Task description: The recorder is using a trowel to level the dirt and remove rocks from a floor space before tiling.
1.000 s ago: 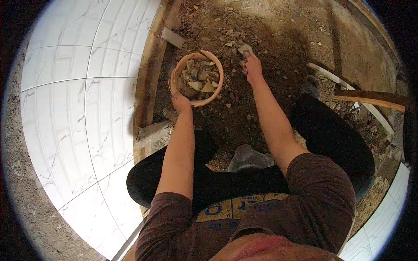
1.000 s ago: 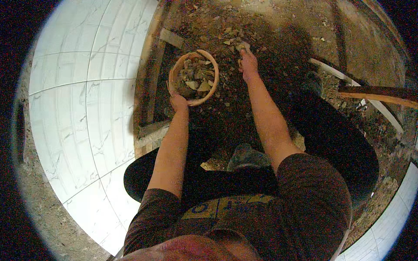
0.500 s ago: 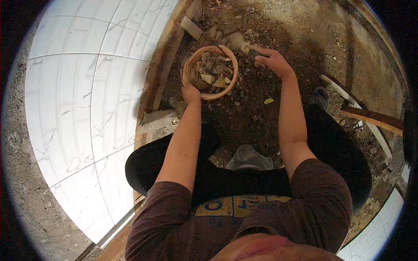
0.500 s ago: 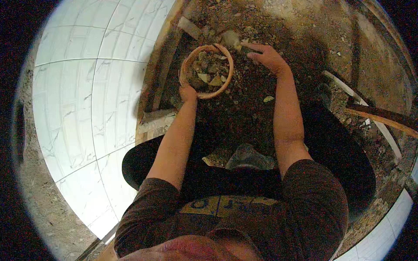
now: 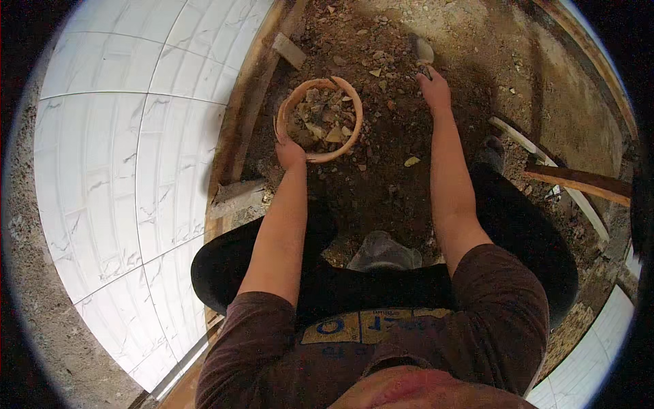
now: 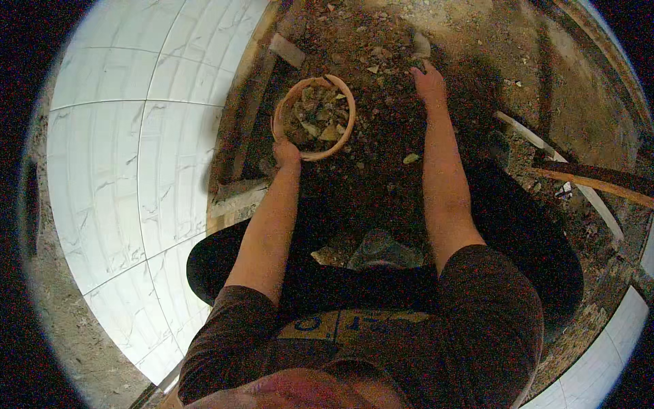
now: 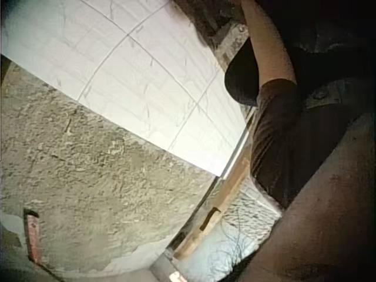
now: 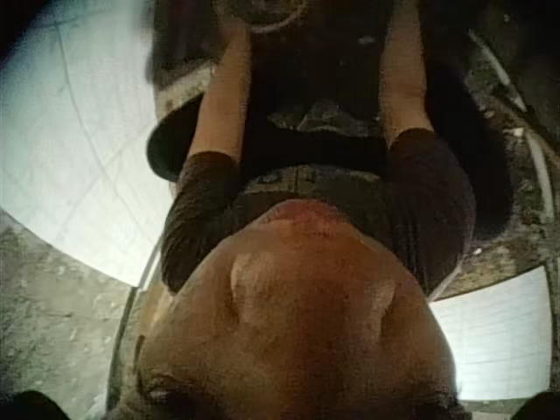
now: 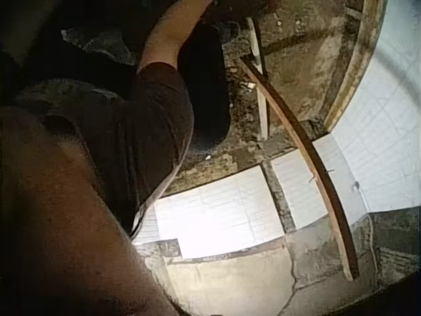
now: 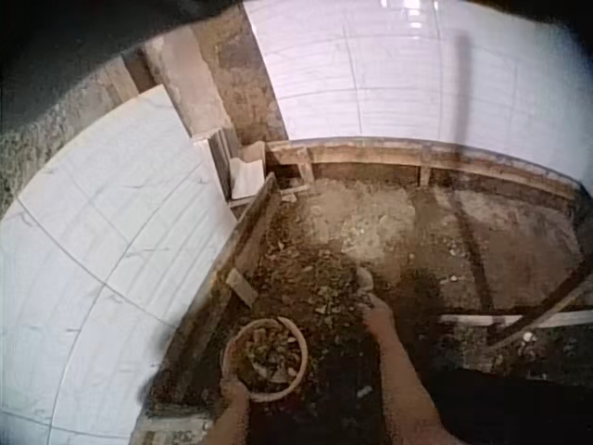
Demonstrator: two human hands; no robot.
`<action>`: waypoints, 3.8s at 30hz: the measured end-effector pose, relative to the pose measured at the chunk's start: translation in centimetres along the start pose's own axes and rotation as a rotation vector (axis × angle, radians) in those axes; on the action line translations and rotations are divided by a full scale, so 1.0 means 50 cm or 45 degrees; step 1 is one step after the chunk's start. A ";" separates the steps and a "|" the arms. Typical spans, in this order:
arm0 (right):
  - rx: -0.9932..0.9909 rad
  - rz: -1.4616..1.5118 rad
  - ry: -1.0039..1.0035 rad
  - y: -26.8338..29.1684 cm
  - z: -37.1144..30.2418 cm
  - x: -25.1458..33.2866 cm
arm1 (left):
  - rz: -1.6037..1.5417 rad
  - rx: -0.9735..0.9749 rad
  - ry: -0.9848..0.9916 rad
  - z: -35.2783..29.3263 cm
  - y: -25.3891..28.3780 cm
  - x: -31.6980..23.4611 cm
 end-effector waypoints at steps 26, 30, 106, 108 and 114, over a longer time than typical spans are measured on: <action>0.450 1.145 -0.945 -0.031 -0.158 0.040 | -0.142 -0.167 -0.087 0.033 0.012 0.036; 0.625 0.928 -0.418 0.025 -0.125 0.094 | -0.338 -0.130 0.315 -0.051 0.049 -0.011; 0.483 -0.749 0.593 0.027 0.165 0.107 | 0.187 -0.262 -0.263 0.167 -0.100 0.127; 0.466 -0.730 0.718 0.028 0.145 0.089 | 0.271 -0.242 -0.294 0.080 -0.099 0.108; 0.618 -0.375 0.393 0.090 0.062 0.061 | -0.360 -0.128 0.329 -0.099 0.121 -0.033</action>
Point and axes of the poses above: each hand's wrist, its own z-axis towards the middle knuckle, its own y-axis out of the back of the hand, x = y × z, the point moved 8 cm from there along z, towards the middle knuckle, and after that the axes turned 14 degrees about -x, right-handed, at the moved point
